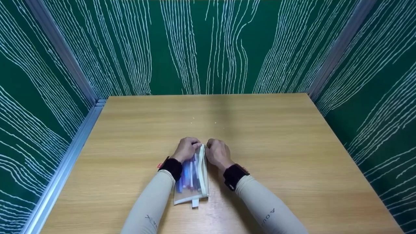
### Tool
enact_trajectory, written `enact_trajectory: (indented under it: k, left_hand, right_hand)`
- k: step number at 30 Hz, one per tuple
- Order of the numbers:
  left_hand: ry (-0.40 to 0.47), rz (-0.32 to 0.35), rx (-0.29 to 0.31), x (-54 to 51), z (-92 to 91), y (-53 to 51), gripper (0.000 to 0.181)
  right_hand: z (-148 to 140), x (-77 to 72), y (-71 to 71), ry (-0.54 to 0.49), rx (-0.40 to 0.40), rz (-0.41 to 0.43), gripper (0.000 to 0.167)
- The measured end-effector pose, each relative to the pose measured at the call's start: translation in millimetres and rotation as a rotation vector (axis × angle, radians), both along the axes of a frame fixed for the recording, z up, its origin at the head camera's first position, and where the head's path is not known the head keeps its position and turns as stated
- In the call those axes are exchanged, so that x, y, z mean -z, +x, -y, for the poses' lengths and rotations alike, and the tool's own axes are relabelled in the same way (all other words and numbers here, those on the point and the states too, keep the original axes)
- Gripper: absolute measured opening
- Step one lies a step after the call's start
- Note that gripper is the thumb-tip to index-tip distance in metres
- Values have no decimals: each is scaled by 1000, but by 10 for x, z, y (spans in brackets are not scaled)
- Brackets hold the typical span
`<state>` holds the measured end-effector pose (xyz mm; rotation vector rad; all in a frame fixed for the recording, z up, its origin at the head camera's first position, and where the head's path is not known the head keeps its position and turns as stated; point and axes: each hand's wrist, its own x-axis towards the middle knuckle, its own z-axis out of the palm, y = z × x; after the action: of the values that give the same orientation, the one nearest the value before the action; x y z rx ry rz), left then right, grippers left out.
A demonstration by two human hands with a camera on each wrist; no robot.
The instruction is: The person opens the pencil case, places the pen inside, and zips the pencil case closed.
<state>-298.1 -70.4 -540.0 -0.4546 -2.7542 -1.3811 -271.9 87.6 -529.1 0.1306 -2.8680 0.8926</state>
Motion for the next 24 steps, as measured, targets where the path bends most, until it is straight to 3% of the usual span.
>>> enact_trajectory:
  k: [7,16,20,24]
  left_hand:
    - [10,5,-5,-10,-7,3,11]
    - [-19,29,-24,-18,-8,-5,12]
    - [-23,-7,-17,-18,-5,-2,11]
    - [-9,5,-21,-32,-16,7,12]
  right_hand:
    - [1,0,13,-38,-7,-20,17]
    - [-35,20,28,-73,-24,-35,8]
    - [-43,0,36,-69,-28,-36,7]
    - [-49,-15,48,-68,-34,-12,7]
